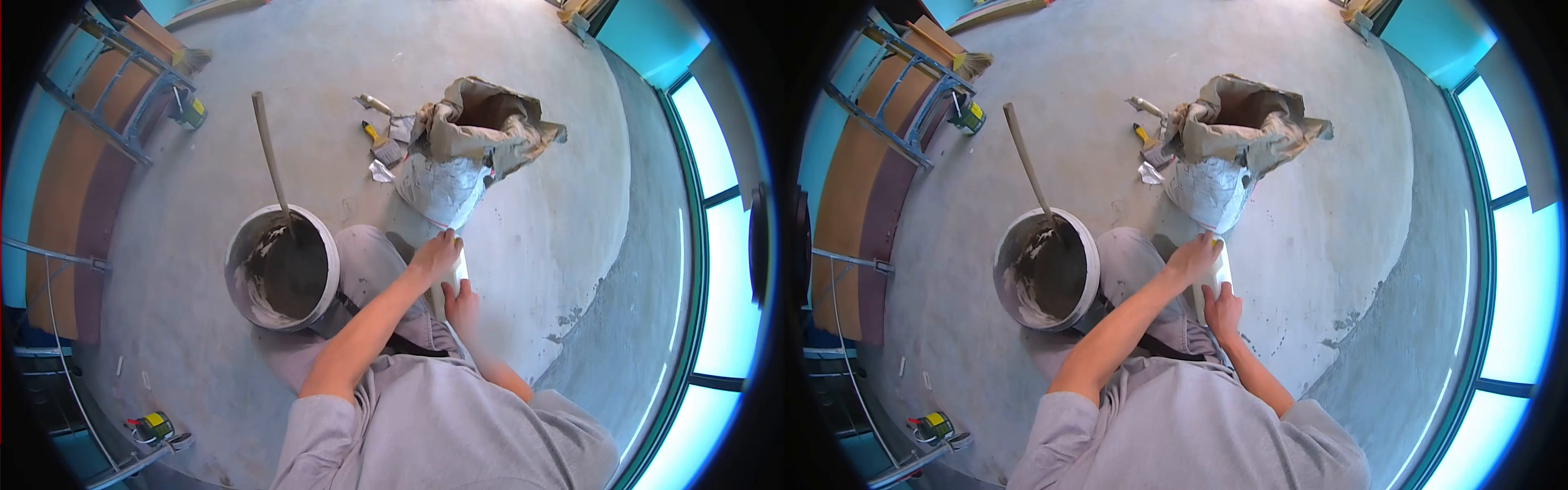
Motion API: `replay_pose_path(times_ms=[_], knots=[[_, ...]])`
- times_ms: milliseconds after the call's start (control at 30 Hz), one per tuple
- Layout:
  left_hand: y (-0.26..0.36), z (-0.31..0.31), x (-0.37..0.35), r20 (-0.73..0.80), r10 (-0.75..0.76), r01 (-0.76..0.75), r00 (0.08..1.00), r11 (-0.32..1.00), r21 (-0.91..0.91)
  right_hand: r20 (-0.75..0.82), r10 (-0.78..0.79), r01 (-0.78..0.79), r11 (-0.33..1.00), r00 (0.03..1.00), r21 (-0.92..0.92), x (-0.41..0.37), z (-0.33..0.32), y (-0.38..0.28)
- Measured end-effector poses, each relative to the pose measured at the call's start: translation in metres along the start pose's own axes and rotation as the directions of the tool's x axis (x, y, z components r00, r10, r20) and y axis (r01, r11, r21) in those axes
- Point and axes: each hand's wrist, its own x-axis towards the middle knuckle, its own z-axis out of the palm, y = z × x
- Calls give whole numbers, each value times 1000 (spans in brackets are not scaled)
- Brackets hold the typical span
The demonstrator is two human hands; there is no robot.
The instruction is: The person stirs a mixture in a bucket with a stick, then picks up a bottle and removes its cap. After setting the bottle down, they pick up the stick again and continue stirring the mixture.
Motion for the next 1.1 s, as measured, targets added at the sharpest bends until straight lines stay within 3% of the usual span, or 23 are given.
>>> replay_pose_path(times_ms=[100, 200, 300, 367, 400, 500, 733, 833, 933, 1033, 1100], knots=[[-4, -1, 8, 86, -98, 103, 991, 993, -62, 10, 10, -10, 1000, 1000, 1, 0, -2, -5], [10, -10, 24, 217, -303, 333, 928, 936, -117, -2, 10, -10, 1000, 1000, -2, 0, 0, -1], [9, -44, 34, 389, -348, 418, 853, 902, -110, -25, -22, 22, 1000, 999, 4, -4, 4, 6], [-7, -27, 19, 183, -43, 79, 982, 978, -195, -36, -32, 33, 999, 999, 9, 4, 6, 4], [-13, -15, 9, 84, 117, -97, 990, 973, -210, -34, -14, 15, 1000, 999, 12, 3, 6, 4], [-9, -15, 2, 182, 47, -14, 982, 984, -177, -16, 2, -2, 1000, 1000, 11, -1, 8, 7], [1, -3, 8, 25, -10, 10, 1000, 1000, -7, -11, 9, -9, 1000, 1000, -22, -1, 2, 1], [12, 1, 7, 23, -236, 237, 971, 963, -130, -11, -6, 6, 1000, 1000, 13, 0, 2, 4], [18, -3, 14, 50, -411, 413, 910, 899, -142, -7, 13, -13, 1000, 1000, 17, 0, 3, 2], [9, -28, 23, 306, -404, 466, 862, 869, -166, -4, 22, -22, 1000, 1000, 14, 0, 5, 4], [11, -30, 19, 151, -322, 343, 935, 927, -148, -19, 2, -1, 1000, 1000, 10, 1, 5, 5]])
